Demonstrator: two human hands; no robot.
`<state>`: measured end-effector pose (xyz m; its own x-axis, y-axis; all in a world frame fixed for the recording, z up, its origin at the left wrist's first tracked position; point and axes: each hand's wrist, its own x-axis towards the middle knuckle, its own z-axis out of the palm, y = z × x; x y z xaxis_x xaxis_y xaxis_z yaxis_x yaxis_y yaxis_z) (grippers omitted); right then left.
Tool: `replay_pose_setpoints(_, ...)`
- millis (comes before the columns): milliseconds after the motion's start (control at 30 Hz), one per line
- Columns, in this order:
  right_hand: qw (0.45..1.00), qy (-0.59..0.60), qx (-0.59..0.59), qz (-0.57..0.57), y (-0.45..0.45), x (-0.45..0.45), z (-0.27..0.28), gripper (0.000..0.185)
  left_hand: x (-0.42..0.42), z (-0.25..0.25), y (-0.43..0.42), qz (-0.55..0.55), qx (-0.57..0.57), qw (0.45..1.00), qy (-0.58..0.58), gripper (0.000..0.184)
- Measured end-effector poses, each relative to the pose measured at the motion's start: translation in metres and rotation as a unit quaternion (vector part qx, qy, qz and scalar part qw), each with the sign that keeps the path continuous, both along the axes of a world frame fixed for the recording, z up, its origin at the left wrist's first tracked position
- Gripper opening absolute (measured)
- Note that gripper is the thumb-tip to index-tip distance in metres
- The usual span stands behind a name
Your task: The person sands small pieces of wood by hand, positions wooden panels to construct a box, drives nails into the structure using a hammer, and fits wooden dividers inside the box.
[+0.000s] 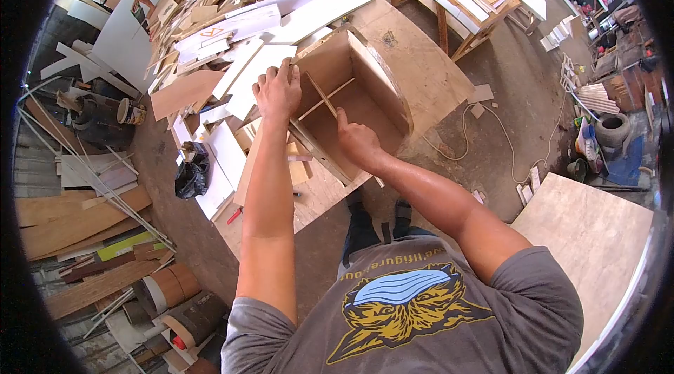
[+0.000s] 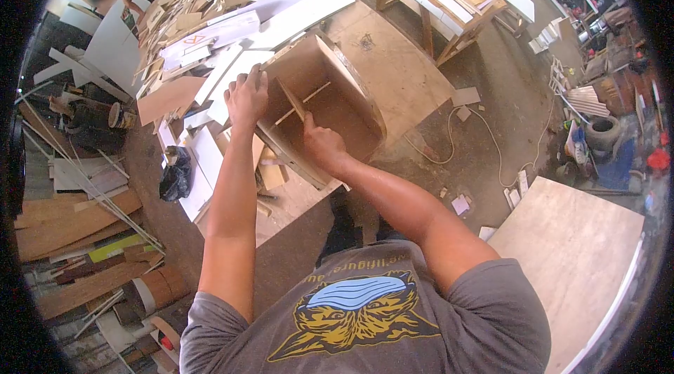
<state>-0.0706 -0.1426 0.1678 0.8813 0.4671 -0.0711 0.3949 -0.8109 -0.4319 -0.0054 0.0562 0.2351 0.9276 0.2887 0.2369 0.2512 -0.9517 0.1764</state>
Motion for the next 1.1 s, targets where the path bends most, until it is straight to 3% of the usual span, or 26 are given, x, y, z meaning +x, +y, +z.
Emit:
replay_pose_setpoints(433, 1.000, 0.019, -0.013, -0.004, -0.002, 0.004, -0.001, 0.068, 0.001, 0.003, -0.003, 0.011, 0.001, 0.999, 0.030, 0.046)
replay_pose_setpoints(1100, 0.998, 0.060, 0.023, -0.025, -0.045, 0.017, 0.015, 0.045, -0.001, 0.000, 0.001, 0.006, -0.006, 1.000, 0.013, 0.057)
